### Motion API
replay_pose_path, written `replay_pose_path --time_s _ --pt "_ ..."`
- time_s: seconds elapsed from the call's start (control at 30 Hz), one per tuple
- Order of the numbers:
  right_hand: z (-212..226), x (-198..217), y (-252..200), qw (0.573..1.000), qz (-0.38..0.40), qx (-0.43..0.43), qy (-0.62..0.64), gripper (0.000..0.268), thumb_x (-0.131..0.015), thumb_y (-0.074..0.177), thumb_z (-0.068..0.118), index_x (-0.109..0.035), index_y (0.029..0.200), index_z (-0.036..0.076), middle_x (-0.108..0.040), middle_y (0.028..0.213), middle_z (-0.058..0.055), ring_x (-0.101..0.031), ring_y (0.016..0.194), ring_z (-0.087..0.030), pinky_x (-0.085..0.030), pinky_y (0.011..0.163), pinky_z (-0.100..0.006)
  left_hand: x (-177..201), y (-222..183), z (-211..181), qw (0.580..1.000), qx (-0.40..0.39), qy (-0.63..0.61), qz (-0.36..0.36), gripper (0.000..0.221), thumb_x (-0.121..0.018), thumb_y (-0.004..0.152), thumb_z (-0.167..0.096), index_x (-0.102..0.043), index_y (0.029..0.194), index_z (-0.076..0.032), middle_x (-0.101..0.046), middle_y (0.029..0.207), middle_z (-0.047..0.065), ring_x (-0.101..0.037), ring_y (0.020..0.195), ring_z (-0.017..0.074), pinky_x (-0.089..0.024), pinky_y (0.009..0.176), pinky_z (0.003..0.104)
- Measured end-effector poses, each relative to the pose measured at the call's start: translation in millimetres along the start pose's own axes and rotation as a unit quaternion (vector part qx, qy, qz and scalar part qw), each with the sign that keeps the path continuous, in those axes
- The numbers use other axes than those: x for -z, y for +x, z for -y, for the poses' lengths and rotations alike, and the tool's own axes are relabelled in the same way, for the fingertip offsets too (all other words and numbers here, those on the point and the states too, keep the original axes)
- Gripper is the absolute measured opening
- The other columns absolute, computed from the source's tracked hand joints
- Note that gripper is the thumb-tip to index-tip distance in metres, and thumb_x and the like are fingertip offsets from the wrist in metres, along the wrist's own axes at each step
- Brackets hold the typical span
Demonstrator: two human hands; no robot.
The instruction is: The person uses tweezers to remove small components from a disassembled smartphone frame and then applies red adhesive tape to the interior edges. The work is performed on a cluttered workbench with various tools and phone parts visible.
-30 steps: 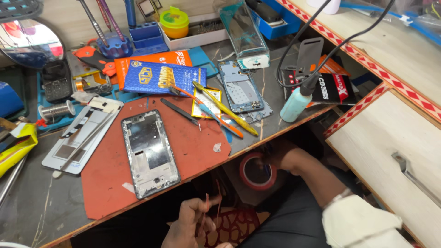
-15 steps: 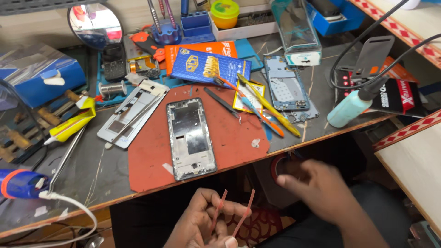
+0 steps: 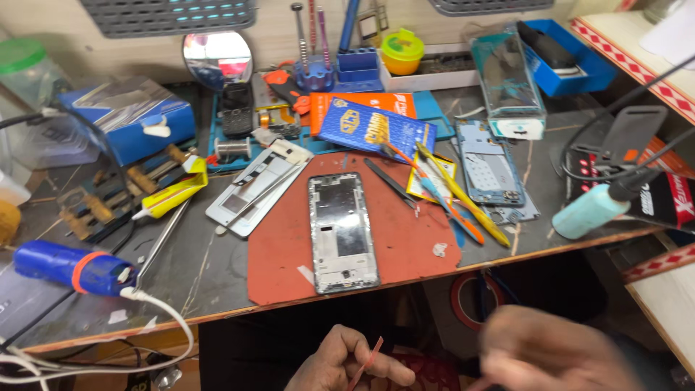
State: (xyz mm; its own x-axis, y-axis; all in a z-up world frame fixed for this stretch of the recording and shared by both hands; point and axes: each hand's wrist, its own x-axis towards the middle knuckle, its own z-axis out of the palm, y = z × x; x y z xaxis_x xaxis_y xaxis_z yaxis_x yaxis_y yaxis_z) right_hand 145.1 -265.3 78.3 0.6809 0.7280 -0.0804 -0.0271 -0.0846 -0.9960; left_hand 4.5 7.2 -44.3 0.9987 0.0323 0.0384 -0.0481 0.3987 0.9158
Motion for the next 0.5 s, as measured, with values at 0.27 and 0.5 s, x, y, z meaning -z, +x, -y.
replay_pose_path --time_s 0.27,0.5 --pt "108.6 -9.5 72.2 0.981 0.146 0.094 -0.084 0.034 -0.077 0.095 0.032 -0.061 0.099 0.003 -0.072 0.107 -0.014 -0.069 0.095 -0.023 -0.058 0.083 -0.038 12.4 -10.2 -130.9 0.913 -0.254 0.314 -0.059 0.034 -0.082 0.085 -0.015 -0.052 0.099 -0.006 -0.078 0.108 0.011 -0.055 0.056 0.0048 -0.05 0.051 0.022" --pt "123.3 -60.1 190.8 0.986 0.117 -0.039 -0.114 0.02 -0.083 0.081 0.014 -0.068 0.086 0.002 -0.07 0.075 -0.005 -0.065 0.068 -0.013 -0.053 0.065 -0.028 32.1 28.2 -196.3 0.861 -0.2 0.462 -0.077 0.062 -0.09 0.074 -0.033 -0.062 0.125 -0.011 -0.071 0.089 0.006 -0.068 0.061 0.0141 -0.056 0.056 0.031"
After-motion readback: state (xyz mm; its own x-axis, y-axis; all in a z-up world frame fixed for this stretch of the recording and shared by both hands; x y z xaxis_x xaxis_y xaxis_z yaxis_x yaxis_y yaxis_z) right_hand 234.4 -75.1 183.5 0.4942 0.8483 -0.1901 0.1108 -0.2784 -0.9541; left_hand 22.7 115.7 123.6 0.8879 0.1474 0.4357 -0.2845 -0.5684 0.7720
